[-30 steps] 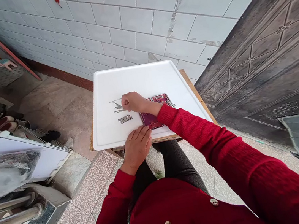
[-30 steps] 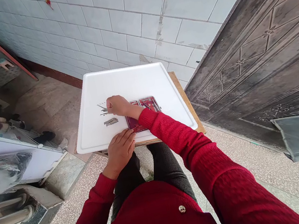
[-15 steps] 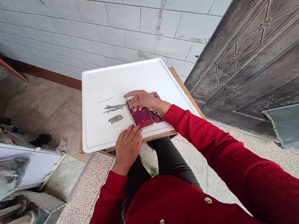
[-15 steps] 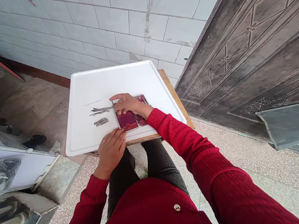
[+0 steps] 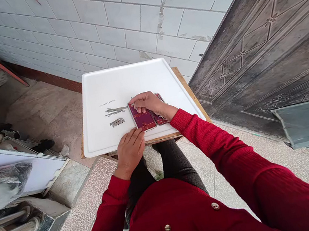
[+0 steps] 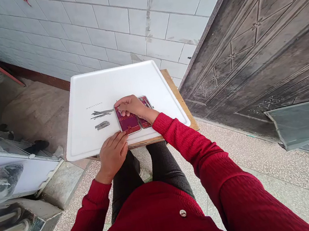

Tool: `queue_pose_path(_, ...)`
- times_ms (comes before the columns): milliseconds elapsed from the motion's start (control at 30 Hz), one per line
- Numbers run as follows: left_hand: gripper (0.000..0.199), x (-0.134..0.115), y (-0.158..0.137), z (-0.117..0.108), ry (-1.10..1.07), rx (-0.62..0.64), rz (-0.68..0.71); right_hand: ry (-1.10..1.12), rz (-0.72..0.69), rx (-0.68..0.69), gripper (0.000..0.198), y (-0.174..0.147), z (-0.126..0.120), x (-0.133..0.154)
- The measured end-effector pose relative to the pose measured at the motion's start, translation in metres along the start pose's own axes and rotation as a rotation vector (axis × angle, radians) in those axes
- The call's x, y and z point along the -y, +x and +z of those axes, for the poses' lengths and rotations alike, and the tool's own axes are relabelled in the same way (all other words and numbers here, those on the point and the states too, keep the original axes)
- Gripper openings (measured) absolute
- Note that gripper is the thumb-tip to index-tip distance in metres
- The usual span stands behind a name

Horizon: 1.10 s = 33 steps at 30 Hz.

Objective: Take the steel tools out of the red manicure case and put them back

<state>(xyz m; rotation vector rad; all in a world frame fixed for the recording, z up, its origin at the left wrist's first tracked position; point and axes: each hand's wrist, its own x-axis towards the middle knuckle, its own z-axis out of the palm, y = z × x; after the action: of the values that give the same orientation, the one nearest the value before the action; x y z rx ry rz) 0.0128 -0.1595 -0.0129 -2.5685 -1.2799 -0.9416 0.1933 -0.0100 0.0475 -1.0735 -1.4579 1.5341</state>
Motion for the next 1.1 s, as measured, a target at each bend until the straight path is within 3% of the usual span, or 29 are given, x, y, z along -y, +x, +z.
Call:
queue_pose_path(67,0.031,0.0,0.0,0.0,0.0,0.001,0.0,0.058,0.025,0.004,0.016,-0.003,0.001,0.0)
queue_pose_path(200,0.034,0.0,-0.001,0.0,-0.022,0.024,-0.016,0.108,0.012,-0.005,0.027,-0.007,0.001,0.0)
queue_pose_path(367,0.034,0.0,0.0,0.001,-0.022,0.015,-0.019,0.052,0.023,-0.128,0.027,-0.007,-0.001,-0.001)
queue_pose_path(567,0.035,0.0,-0.001,0.0,-0.018,0.023,-0.016,-0.111,-0.059,-0.204,0.028,-0.005,-0.005,-0.002)
queue_pose_path(800,0.037,-0.001,-0.001,0.0,-0.027,0.023,-0.02,-0.048,-0.037,-0.149,0.025,0.008,0.006,-0.009)
queue_pose_path(1000,0.035,-0.001,0.0,-0.002,-0.027,0.032,-0.021,-0.098,-0.09,-0.153,0.051,0.015,0.01,-0.017)
queue_pose_path(1100,0.035,-0.001,0.0,-0.001,-0.021,0.033,-0.02,-0.131,-0.107,-0.148,0.051,0.015,0.012,-0.017)
